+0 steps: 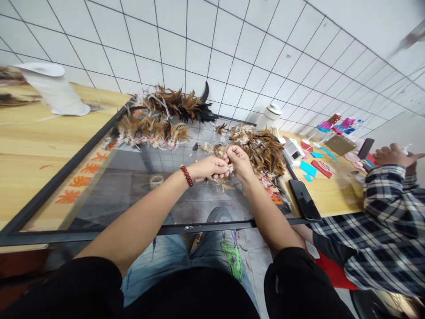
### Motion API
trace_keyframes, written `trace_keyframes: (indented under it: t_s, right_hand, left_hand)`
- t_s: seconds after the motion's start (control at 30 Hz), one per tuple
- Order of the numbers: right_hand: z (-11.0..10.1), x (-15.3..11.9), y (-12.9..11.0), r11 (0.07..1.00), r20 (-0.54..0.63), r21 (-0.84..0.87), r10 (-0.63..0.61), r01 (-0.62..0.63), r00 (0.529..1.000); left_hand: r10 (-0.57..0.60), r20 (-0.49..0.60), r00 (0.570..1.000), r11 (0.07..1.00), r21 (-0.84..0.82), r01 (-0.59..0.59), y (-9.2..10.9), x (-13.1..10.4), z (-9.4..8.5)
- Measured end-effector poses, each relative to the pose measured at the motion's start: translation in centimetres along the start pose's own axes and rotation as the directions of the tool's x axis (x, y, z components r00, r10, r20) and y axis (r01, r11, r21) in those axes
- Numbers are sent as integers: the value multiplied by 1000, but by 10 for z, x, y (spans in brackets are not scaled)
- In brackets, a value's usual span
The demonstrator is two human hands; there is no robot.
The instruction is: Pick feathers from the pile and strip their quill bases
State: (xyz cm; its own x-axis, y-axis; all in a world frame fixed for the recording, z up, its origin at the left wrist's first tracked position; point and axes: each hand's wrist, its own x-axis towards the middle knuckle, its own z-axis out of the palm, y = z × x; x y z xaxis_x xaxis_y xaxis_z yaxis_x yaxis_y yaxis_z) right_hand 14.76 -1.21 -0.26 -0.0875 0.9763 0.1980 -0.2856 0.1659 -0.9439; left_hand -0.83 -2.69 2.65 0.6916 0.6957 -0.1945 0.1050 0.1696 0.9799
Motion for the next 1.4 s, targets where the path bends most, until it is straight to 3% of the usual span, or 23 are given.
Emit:
trace_keyframes:
  t_s: [0.1, 0.2, 0.3, 0.47, 0.57, 0.7, 0.83, 1.13, 1.4]
  right_hand:
    - [-3, 2, -6, 988, -49, 150, -31, 38, 998]
    - [-7, 0, -21, 963, -85, 232, -125, 141, 989]
    - [-8, -3, -30, 976, -40, 179, -120, 125, 992]
    - [2, -5, -15, 986, 39, -166, 8, -1, 999]
    - [7, -5, -4, 960, 5, -279, -24, 25, 1000]
    - [3, -2, -4, 966, -108, -233, -139, 111, 984]
    - [-6, 1, -10, 984, -158, -137, -134, 113, 978]
    - [6, -3, -3, 903, -87, -411, -178, 128, 980]
    - [-5, 4, -1, 964, -232, -253, -142, 81, 962]
  left_hand:
    - [23, -114, 993, 997, -68, -31, -2, 3, 0]
    - [21, -360, 933, 997, -62, -46, -3, 8, -2]
    - [11, -472, 881, 978, -179, -108, -3, 11, -5]
    - [79, -464, 882, 945, -247, -215, -2, 12, -8]
    - [103, -466, 879, 949, -220, -227, -3, 13, -6]
    - [74, -500, 863, 957, -207, -202, -3, 12, -6]
    - [66, -484, 873, 946, -249, -210, -1, 11, -9]
    - [150, -539, 829, 972, -72, -223, -7, 15, -6]
    - [72, -481, 874, 940, -261, -221, -1, 10, -9]
